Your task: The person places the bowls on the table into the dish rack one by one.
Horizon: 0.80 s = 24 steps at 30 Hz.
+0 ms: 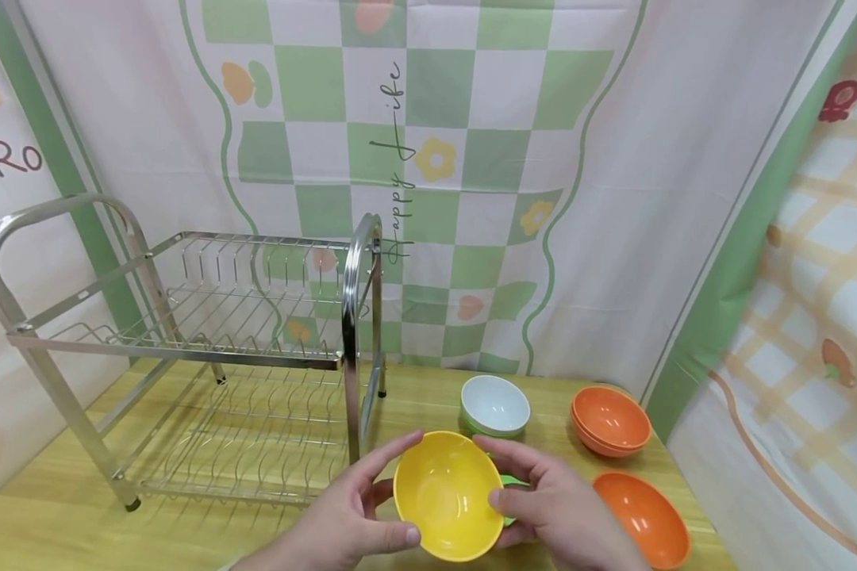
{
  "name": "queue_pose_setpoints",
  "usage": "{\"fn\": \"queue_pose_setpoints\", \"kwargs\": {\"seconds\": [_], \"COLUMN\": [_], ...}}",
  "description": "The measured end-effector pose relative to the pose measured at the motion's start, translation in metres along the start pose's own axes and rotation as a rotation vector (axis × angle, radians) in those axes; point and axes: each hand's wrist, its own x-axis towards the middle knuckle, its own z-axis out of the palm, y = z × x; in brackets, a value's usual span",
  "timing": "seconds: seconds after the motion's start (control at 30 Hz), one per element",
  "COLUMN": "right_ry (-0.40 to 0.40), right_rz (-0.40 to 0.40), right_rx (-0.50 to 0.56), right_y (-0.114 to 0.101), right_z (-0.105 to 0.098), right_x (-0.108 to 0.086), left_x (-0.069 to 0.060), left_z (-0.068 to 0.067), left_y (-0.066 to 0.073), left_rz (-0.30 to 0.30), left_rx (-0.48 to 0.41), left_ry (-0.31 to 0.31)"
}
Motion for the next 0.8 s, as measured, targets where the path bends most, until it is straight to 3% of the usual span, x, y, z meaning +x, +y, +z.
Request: {"fn": "queue_pose_setpoints", "kwargs": {"seconds": [0.17, 0.33, 0.57, 0.8], "right_ry": [0.005, -0.022, -0.066, -0.083], "right_rz": [-0.009, -0.015, 0.002, 0.041], "right_rx": [-0.005, 0.02, 0.083, 0.12], "right_y": [0.001, 0.002, 0.001, -0.001], "right_z": [0.004, 0.008, 0.015, 0.024], "right_x": [-0.001, -0.003, -0.002, 0.002], "left_x": [-0.003, -0.007, -0.016, -0.025], "left_z": [-0.002, -0.005, -0.008, -0.015], "left_y": [0.0, -0.001, 0.001, 0.003], "left_rz": [0.025, 0.047, 0.02, 0.023], "left_rx": [0.019, -0.024, -0.12, -0.121], "left_ry": [-0.016, -0.055, -0.064, -0.074]}}
